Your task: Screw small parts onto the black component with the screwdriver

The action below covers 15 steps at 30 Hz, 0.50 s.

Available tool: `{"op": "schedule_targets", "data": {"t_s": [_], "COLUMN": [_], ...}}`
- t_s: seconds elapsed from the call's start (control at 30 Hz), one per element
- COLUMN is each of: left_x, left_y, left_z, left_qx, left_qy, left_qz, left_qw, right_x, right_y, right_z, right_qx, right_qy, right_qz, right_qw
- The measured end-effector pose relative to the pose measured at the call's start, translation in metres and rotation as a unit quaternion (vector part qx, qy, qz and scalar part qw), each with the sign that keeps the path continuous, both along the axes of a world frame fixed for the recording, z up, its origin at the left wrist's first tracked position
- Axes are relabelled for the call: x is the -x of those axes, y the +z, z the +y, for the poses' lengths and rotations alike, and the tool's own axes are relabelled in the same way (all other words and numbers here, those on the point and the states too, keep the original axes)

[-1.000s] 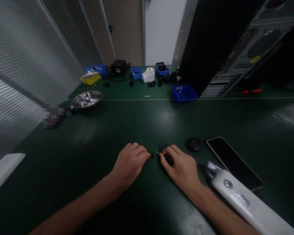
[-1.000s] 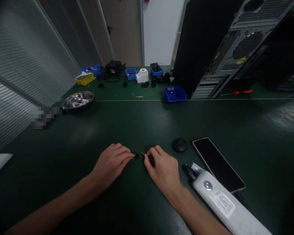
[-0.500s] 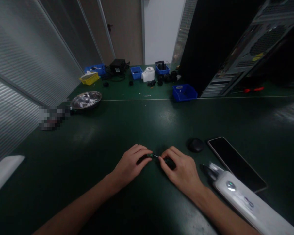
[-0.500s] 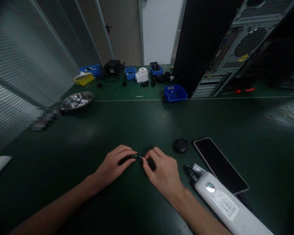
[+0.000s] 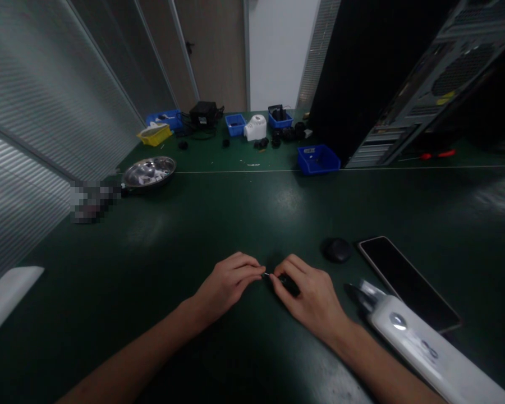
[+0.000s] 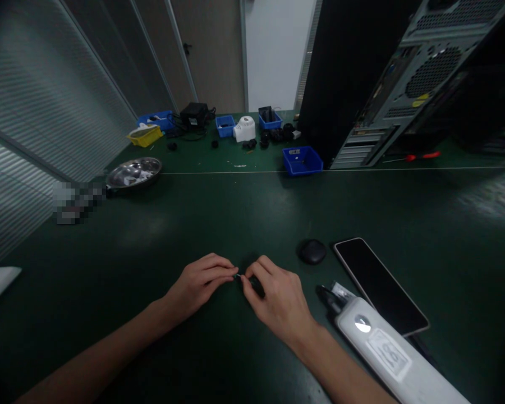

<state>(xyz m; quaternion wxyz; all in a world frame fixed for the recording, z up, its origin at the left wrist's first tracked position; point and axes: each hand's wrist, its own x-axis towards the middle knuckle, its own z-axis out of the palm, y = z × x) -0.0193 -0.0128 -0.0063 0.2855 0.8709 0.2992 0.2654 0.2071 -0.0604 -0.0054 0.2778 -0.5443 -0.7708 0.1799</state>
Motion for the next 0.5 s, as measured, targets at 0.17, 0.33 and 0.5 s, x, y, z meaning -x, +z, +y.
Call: {"op": "schedule_targets", "data": {"t_s": [0.17,0.33,0.5], "left_x": [0.0012,0.002,0.0035], "left_y": [-0.0003,0.002,0.0027], "left_z": [0.0009,0.0012,0.0039], "left_qx": [-0.007,-0.019,-0.024], "left_qy": [-0.003,-0.022,-0.034], "left_qz": [-0.011,0.015,0.005], "left_qw": [1.0,0.999,0.999], "right_x": [-0.0008,-0.0002,-0.0002], "right_y": [0.0007,0.0013,0.0003], "right_z": [0.0014,-0.0004,0.0002], "right_qx": [0.005,-0.005,-0.007], "right_qy": [0.02,0.028,0.03], "right_qz": [0.027,-0.01,0.03], "right_qw": [0.999,1.0,0.999]}}
